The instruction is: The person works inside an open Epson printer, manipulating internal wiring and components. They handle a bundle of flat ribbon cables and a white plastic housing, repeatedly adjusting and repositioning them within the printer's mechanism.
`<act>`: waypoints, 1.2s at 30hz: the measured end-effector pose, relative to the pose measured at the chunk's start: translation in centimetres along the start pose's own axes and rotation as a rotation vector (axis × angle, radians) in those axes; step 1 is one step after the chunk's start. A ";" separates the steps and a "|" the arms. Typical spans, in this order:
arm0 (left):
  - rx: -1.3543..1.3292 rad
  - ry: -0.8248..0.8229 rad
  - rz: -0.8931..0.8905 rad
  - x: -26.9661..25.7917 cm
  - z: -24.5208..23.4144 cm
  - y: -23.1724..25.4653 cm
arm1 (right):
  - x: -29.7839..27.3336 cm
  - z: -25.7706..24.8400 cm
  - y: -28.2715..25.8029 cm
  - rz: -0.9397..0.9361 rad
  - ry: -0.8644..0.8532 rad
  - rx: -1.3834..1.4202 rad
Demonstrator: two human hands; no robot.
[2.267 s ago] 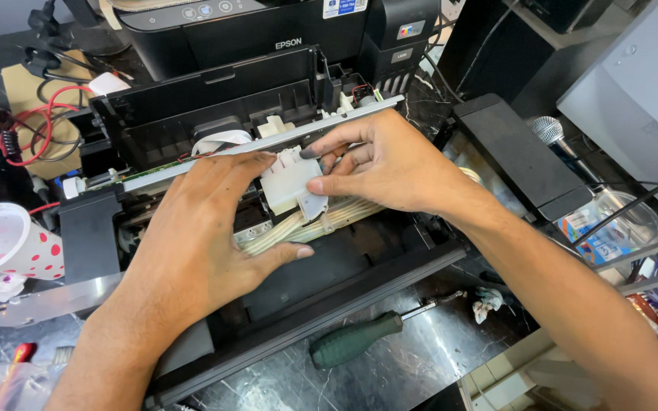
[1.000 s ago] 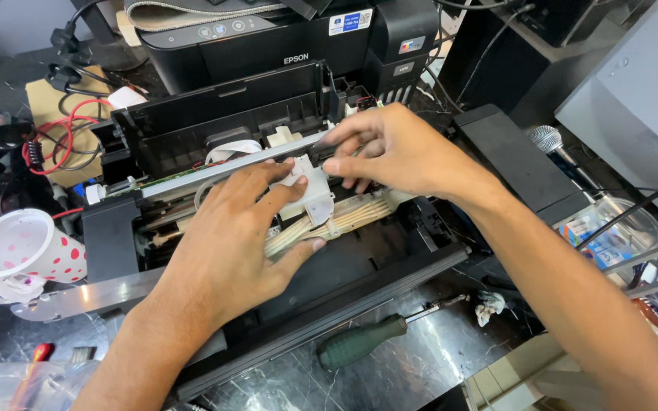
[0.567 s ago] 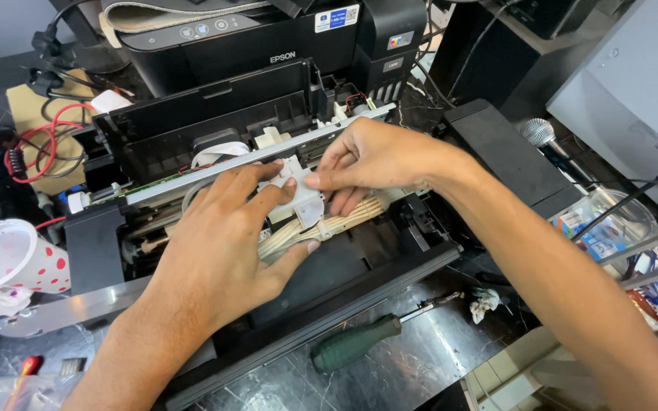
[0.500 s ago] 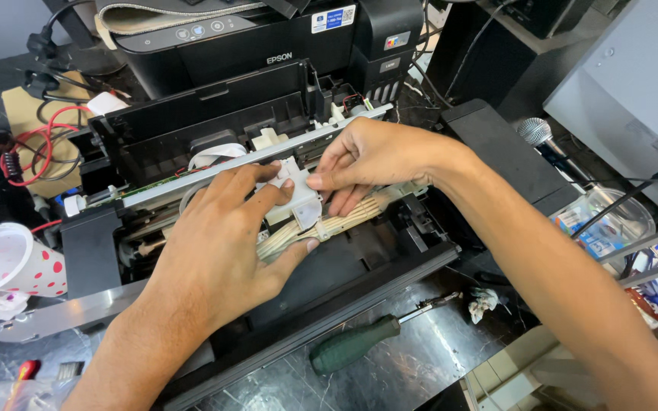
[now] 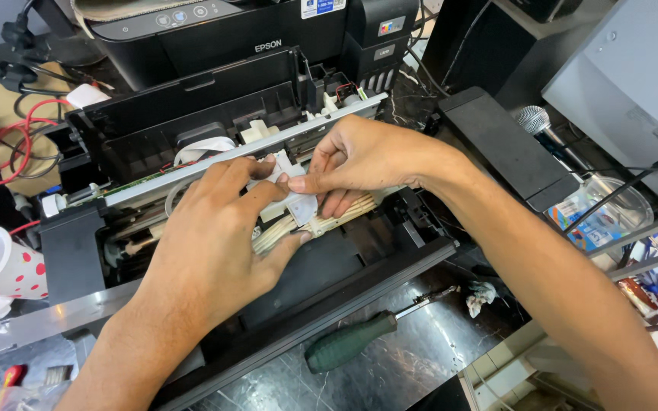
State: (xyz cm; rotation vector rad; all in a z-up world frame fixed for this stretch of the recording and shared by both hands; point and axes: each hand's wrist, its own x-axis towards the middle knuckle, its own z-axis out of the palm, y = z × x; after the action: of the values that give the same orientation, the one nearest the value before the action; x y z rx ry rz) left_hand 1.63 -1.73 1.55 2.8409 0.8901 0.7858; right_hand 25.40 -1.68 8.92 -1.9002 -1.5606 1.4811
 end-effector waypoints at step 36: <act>0.046 -0.045 0.056 -0.6 0.9 -1.4 | 2.8 -0.3 1.6 0.054 -0.135 0.182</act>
State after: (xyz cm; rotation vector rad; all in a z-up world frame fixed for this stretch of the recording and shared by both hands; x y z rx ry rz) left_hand 0.91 -0.77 0.24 2.9224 0.8370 0.7133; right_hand 26.28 0.15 6.42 -1.7862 -1.3839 1.7427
